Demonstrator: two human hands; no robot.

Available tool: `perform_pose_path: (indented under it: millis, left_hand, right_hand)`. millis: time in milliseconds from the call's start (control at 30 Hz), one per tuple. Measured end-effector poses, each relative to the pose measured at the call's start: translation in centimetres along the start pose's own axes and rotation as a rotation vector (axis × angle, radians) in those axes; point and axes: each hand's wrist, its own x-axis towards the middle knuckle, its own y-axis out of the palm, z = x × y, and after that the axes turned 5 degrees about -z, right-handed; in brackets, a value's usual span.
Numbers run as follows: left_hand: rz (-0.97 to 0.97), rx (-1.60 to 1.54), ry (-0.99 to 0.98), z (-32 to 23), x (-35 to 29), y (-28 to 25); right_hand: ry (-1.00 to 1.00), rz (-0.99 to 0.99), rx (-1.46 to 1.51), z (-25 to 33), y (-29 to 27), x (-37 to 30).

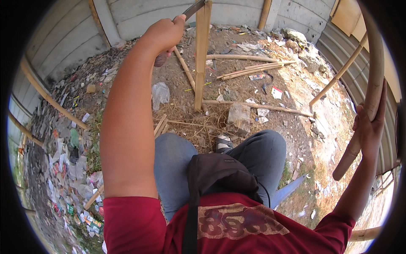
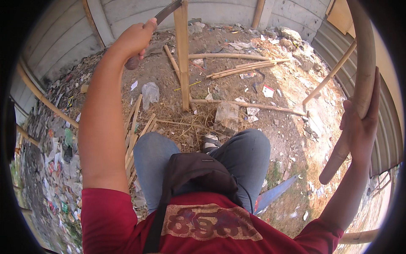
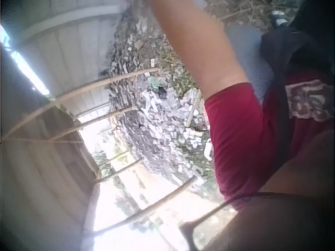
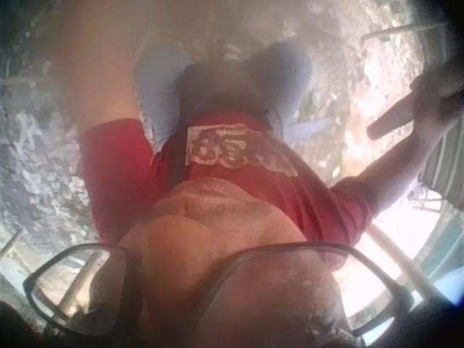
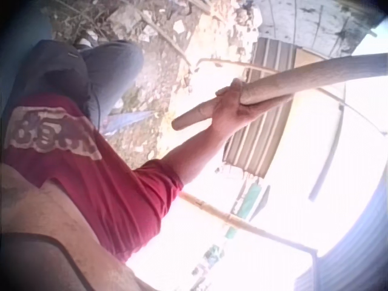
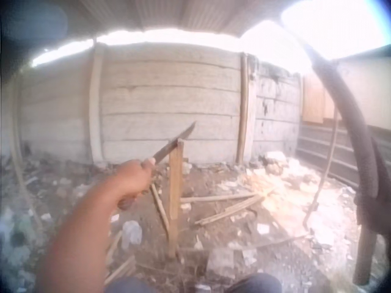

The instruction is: The person sits on the ground and uses a machete to split a long bamboo pole into thin strips. They hold the bamboo with one hand and strike it with the machete to separate the sections, then place the finished strips on the ground.

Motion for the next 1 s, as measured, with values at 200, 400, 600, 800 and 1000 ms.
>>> perform_pose_path:
  millis: [200, 400, 600, 800, 1000]
  left_hand:
    - [0.076, 0.073, -0.016, -0.3, -0.9, -0.1]
    - [0.056, 0.136, -0.04, 2.3, -1.0, 2.5]
    - [0.081, 0.06, -0.052, 3.1, -0.8, 3.2]
    - [0.071, 0.047, -0.048, 4.1, -0.6, 3.3]
    - [0.259, 0.29, -0.129, 5.2, -0.1, 4.6]
  right_hand:
    - [0.084, 0.454, -0.331, -2.1, 2.8, -2.8]
    - [0.274, 0.668, -0.185, -3.3, 4.0, -3.5]
    - [0.205, 0.254, 0.126, -1.0, 3.2, -3.0]
    - [0.085, 0.054, 0.07, -2.1, 4.6, -1.2]
    - [0.292, 1.009, -0.419, -5.3, 7.1, -6.3]
